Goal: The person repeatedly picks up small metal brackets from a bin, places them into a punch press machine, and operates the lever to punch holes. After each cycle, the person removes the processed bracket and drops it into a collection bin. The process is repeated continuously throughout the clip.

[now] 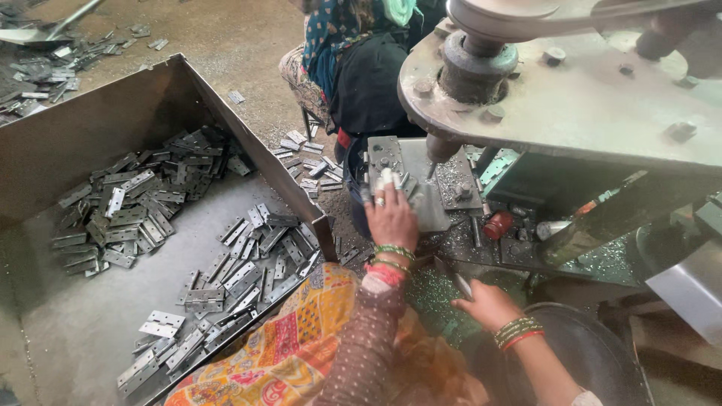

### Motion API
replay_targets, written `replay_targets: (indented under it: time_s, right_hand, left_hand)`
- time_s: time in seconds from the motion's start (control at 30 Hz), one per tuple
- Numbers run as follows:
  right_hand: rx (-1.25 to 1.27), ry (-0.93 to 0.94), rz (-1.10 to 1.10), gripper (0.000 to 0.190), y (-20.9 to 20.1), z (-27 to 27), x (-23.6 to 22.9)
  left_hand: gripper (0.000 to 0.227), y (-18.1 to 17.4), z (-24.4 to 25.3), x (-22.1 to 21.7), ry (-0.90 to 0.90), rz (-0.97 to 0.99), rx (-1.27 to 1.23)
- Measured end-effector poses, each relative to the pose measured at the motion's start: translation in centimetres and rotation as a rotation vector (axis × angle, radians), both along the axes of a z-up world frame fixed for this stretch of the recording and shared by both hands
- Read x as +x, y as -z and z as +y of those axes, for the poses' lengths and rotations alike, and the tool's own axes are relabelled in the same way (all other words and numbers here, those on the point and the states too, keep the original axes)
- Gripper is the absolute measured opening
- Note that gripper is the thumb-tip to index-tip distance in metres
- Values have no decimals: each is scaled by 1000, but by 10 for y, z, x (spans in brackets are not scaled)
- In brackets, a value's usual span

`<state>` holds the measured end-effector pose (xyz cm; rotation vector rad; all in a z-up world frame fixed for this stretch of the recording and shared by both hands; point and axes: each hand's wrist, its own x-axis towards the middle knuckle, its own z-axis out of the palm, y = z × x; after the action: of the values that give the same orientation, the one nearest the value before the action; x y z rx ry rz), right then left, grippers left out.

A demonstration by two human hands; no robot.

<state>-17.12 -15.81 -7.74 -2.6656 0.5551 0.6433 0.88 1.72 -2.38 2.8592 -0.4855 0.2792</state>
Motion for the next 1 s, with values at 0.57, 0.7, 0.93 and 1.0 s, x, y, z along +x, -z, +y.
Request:
replay_targets:
  time_s: [0.57, 0.7, 0.93, 1.0]
  right_hand:
    - [22, 2, -23, 51, 9, -7, -1]
    - [-13, 57, -52, 50, 32, -5, -15]
    - [49, 56, -147, 42, 57, 6, -36]
    - [-9, 44, -121, 44, 52, -11, -24]
  left_hand:
    - [42, 4, -23, -20, 210, -20, 1]
    - [37, 0, -33, -3, 190, 129, 55]
    - [31, 7, -34, -5, 154, 39, -40]
    - [29, 8, -36, -7, 153, -29, -39]
